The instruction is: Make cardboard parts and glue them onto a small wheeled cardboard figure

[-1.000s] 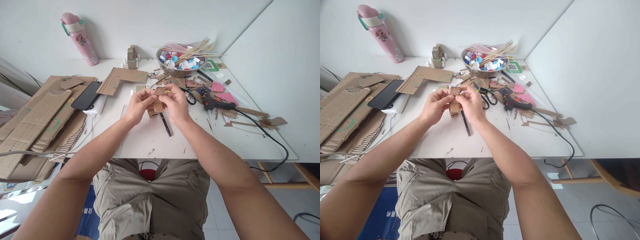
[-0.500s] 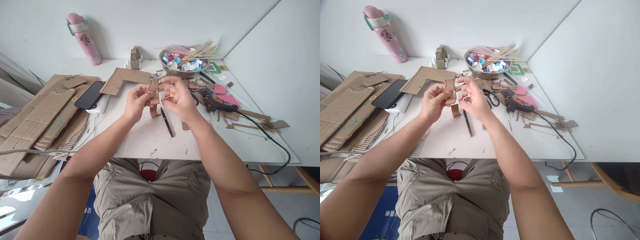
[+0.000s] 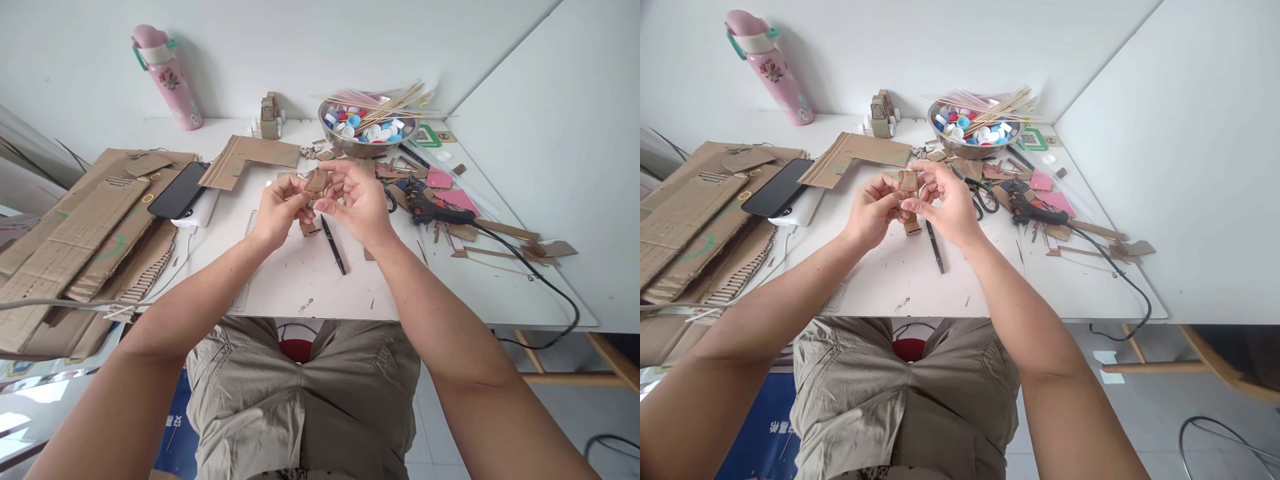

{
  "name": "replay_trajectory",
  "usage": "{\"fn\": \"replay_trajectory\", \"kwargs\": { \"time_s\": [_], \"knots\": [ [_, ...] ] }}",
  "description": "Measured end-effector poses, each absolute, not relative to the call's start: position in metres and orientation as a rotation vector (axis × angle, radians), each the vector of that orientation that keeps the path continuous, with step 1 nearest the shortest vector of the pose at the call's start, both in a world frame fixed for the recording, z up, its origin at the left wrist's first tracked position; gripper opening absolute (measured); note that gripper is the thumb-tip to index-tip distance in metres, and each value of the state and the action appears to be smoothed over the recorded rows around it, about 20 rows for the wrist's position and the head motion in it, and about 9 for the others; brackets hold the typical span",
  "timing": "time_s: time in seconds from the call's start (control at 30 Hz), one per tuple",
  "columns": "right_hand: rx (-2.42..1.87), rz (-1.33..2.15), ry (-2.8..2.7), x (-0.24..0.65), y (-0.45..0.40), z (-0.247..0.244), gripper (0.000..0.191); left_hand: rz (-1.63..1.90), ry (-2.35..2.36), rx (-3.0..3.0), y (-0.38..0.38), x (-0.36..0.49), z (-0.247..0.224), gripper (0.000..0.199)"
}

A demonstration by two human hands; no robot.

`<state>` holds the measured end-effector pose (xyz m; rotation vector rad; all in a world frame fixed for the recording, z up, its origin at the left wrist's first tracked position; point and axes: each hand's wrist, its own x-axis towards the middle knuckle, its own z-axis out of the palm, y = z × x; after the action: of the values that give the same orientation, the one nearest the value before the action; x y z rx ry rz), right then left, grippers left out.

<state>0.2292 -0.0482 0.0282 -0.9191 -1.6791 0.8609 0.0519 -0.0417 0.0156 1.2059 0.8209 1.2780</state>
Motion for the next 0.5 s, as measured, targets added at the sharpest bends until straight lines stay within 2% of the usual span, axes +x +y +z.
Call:
{"fn": "replay_trajectory", "kwargs": {
  "time_s": [0.27, 0.4, 0.5],
  "knots": [
    [-0.965, 0.751, -1.725, 0.233, -0.049, 0.028, 0.053, 1.239, 0.814, 1.235, -0.042, 0.051, 0.017, 0.027],
    [-0.944, 0.807, -1.701, 0.238, -0.046, 0.032, 0.057, 1.197, 0.808, 1.283, -0.040, 0.044, 0.024, 0.030],
    [-0.868, 0.971, -1.719, 0.243, -0.042, 0.032, 0.067, 1.150, 0.781, 1.334, -0.035, 0.034, 0.025, 0.039]
  ]
}}
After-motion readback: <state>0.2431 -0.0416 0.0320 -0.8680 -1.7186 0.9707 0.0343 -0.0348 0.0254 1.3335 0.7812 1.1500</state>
